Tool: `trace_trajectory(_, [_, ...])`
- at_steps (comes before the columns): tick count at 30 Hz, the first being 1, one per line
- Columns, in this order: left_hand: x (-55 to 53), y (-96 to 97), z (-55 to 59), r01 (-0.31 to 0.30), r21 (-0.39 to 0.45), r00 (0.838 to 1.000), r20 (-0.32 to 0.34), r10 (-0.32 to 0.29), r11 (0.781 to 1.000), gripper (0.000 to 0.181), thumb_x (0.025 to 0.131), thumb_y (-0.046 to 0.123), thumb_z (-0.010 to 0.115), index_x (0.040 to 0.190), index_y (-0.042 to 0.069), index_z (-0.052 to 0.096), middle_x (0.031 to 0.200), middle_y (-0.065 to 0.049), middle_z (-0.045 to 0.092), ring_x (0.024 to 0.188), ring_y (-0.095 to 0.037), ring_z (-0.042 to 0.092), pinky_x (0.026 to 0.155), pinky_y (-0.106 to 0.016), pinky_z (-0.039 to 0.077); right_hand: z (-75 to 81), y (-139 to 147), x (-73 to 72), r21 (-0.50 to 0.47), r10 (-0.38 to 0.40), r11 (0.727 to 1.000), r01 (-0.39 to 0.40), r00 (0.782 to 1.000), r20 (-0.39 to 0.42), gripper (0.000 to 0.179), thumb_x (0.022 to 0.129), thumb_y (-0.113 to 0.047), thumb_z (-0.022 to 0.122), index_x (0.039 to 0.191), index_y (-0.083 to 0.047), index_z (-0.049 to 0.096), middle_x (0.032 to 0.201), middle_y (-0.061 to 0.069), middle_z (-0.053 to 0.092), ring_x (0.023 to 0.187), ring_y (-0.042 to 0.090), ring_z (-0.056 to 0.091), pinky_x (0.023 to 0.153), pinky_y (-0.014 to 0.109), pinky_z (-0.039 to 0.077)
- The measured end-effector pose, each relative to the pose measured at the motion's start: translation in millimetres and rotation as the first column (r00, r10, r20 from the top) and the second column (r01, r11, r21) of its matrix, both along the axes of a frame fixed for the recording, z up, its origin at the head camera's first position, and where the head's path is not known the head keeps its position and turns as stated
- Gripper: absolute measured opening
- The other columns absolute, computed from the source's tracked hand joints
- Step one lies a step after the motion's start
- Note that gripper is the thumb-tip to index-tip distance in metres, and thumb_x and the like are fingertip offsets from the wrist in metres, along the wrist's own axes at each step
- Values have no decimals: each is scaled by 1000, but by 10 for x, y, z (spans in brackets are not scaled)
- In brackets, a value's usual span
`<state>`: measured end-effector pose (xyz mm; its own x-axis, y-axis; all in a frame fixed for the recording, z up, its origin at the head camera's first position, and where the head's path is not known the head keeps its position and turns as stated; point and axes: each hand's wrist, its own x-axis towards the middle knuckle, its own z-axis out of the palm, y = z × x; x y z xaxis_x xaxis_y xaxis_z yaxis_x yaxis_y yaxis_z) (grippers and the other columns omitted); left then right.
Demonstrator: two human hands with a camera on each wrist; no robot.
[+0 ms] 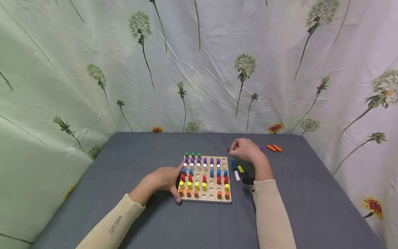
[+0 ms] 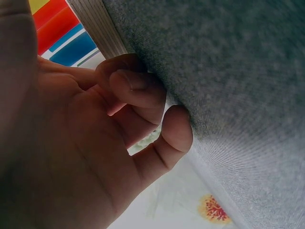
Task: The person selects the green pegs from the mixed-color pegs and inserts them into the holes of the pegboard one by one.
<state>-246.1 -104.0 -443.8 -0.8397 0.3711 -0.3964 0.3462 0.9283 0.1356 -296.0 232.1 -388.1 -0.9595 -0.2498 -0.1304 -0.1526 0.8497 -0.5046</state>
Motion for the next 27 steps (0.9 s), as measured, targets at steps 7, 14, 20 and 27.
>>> trace_trajectory(7, [3,13,-2,-4,0,1000,6,4,1000,152,61,73,92,172,13,7,162,-10,53,141,-26,58,121,-46,45,78,-142,3,-54,46,997,-47,999,-18,19,96,-17,66,108,-3,67,93,8,66,80,20,56,73,33,46])
trace_trajectory(14, [18,-2,19,4,0,1000,5,-4,1000,151,62,71,93,172,12,7,161,-11,54,143,-28,57,123,-47,43,120,-284,-28,-93,88,992,-90,996,-19,20,95,-15,64,110,-2,66,90,8,65,69,18,54,70,33,46])
trace_trajectory(20, [15,8,22,-1,-3,1000,10,1,1000,151,62,71,93,172,12,7,161,-11,54,144,-29,56,123,-48,42,112,-407,-56,-86,106,990,-109,994,-34,18,94,-14,65,108,-4,67,91,7,64,75,19,53,72,33,45])
trace_trajectory(27, [0,8,17,-7,-7,1000,9,7,1000,151,62,72,92,172,13,8,161,-10,55,142,-28,58,123,-48,43,74,-551,-100,-68,141,987,-143,989,-38,17,95,-14,64,108,-5,68,93,6,64,80,19,54,76,35,45])
